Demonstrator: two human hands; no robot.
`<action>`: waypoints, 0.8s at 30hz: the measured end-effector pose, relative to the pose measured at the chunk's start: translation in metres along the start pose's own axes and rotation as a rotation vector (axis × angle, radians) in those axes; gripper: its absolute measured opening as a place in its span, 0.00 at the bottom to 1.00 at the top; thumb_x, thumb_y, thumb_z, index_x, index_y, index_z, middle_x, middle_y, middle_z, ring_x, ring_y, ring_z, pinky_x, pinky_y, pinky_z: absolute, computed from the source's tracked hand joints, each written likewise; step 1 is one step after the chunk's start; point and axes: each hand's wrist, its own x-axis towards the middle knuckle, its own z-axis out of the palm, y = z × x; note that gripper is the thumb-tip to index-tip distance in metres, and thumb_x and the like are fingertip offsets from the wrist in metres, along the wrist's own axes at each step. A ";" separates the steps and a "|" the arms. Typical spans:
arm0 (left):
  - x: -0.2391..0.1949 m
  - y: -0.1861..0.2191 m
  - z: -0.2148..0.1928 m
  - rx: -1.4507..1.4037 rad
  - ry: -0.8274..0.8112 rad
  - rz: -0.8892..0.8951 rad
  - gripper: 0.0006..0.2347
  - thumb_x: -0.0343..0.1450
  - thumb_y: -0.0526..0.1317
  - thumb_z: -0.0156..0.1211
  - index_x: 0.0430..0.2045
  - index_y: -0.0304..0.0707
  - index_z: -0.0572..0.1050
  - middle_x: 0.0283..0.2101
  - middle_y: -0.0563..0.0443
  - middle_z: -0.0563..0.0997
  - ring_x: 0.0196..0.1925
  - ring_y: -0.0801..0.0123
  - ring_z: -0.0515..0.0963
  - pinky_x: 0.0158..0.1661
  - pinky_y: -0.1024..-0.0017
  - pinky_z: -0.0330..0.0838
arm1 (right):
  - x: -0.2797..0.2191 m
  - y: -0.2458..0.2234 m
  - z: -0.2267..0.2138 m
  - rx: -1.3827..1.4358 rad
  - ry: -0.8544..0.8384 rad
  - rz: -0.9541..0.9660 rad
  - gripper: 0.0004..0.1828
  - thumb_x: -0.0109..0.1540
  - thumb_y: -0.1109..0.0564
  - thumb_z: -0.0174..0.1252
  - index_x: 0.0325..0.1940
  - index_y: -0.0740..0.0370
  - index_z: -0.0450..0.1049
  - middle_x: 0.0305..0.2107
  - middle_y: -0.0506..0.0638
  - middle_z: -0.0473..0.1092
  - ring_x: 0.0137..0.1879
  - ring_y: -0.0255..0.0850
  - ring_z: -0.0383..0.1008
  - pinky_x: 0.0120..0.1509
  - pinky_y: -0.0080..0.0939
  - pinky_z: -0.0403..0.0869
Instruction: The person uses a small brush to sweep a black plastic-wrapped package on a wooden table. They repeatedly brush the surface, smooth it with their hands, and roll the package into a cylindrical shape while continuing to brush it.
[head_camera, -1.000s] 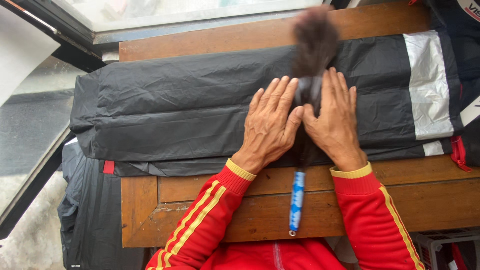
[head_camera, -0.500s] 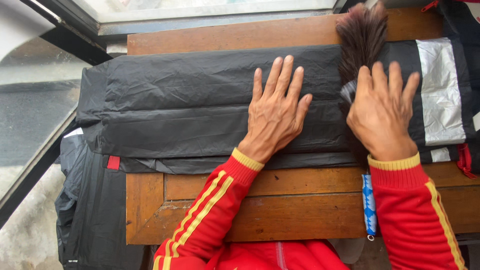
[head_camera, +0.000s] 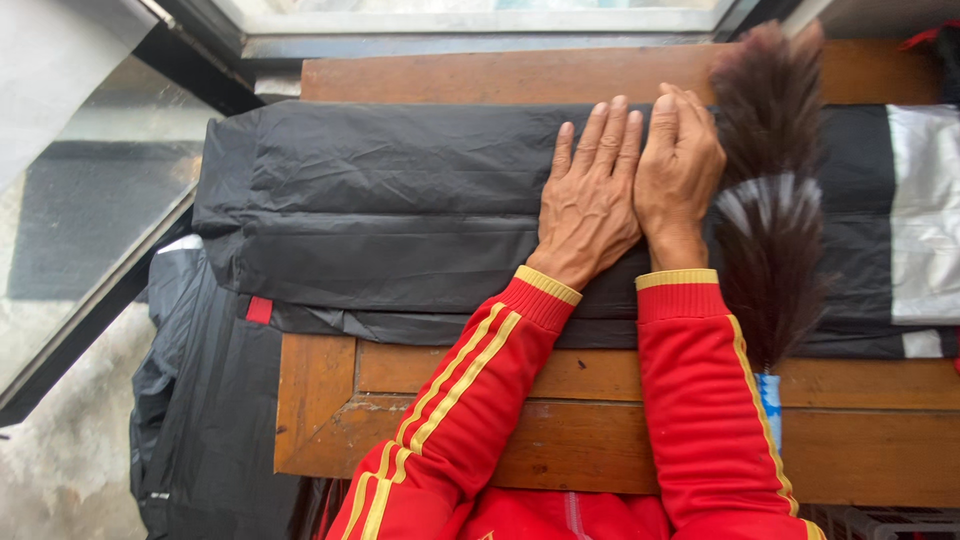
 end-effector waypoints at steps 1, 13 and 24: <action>0.000 -0.002 -0.002 0.004 -0.007 -0.008 0.25 0.72 0.49 0.41 0.64 0.39 0.57 0.69 0.47 0.56 0.73 0.62 0.55 0.70 0.57 0.44 | 0.000 -0.002 0.000 0.006 -0.009 0.001 0.24 0.69 0.53 0.37 0.50 0.72 0.75 0.46 0.65 0.73 0.56 0.58 0.69 0.60 0.50 0.64; -0.006 -0.066 -0.015 -0.008 -0.006 -0.023 0.25 0.73 0.53 0.51 0.63 0.41 0.60 0.68 0.50 0.59 0.71 0.66 0.58 0.69 0.61 0.50 | -0.001 -0.009 -0.002 -0.174 -0.100 -0.152 0.15 0.68 0.59 0.52 0.52 0.75 0.75 0.50 0.67 0.71 0.58 0.62 0.67 0.62 0.58 0.59; -0.032 -0.170 -0.026 0.079 0.014 -0.150 0.25 0.76 0.54 0.44 0.65 0.40 0.55 0.69 0.48 0.56 0.72 0.63 0.56 0.69 0.61 0.48 | -0.009 0.006 0.004 -0.262 -0.044 -0.333 0.11 0.70 0.63 0.57 0.50 0.77 0.77 0.48 0.71 0.73 0.55 0.63 0.71 0.61 0.55 0.65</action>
